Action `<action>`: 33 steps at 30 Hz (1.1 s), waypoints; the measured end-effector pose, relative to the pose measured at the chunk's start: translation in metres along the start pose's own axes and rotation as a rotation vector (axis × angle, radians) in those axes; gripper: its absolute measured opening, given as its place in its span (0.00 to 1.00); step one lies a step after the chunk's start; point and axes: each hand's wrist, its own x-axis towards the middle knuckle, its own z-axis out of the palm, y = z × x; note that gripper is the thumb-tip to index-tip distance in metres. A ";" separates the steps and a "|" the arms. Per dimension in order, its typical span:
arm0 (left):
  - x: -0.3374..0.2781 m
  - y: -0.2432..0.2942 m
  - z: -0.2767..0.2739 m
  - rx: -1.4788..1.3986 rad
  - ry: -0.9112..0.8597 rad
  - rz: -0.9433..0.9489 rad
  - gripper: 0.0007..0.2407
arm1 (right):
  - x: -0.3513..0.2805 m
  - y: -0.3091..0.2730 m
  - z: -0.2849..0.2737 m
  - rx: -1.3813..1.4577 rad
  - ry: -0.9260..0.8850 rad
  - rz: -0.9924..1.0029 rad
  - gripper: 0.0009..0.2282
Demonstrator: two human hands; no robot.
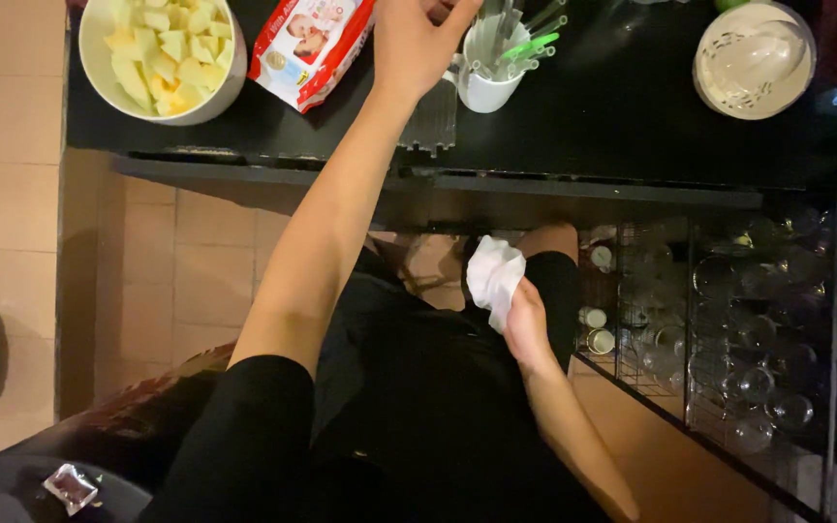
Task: Cleaning and wiping reusable metal straws or stirrers with a cloth.
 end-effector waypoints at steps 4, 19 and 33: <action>-0.006 -0.021 -0.001 -0.100 0.151 -0.009 0.12 | 0.000 -0.002 0.000 -0.017 0.034 0.005 0.16; -0.242 0.049 -0.052 -0.438 0.007 -0.100 0.05 | 0.003 -0.024 0.049 0.359 -0.204 0.124 0.21; -0.332 -0.046 -0.022 -0.105 -0.476 -0.489 0.08 | 0.100 0.060 -0.030 0.128 0.139 -0.166 0.10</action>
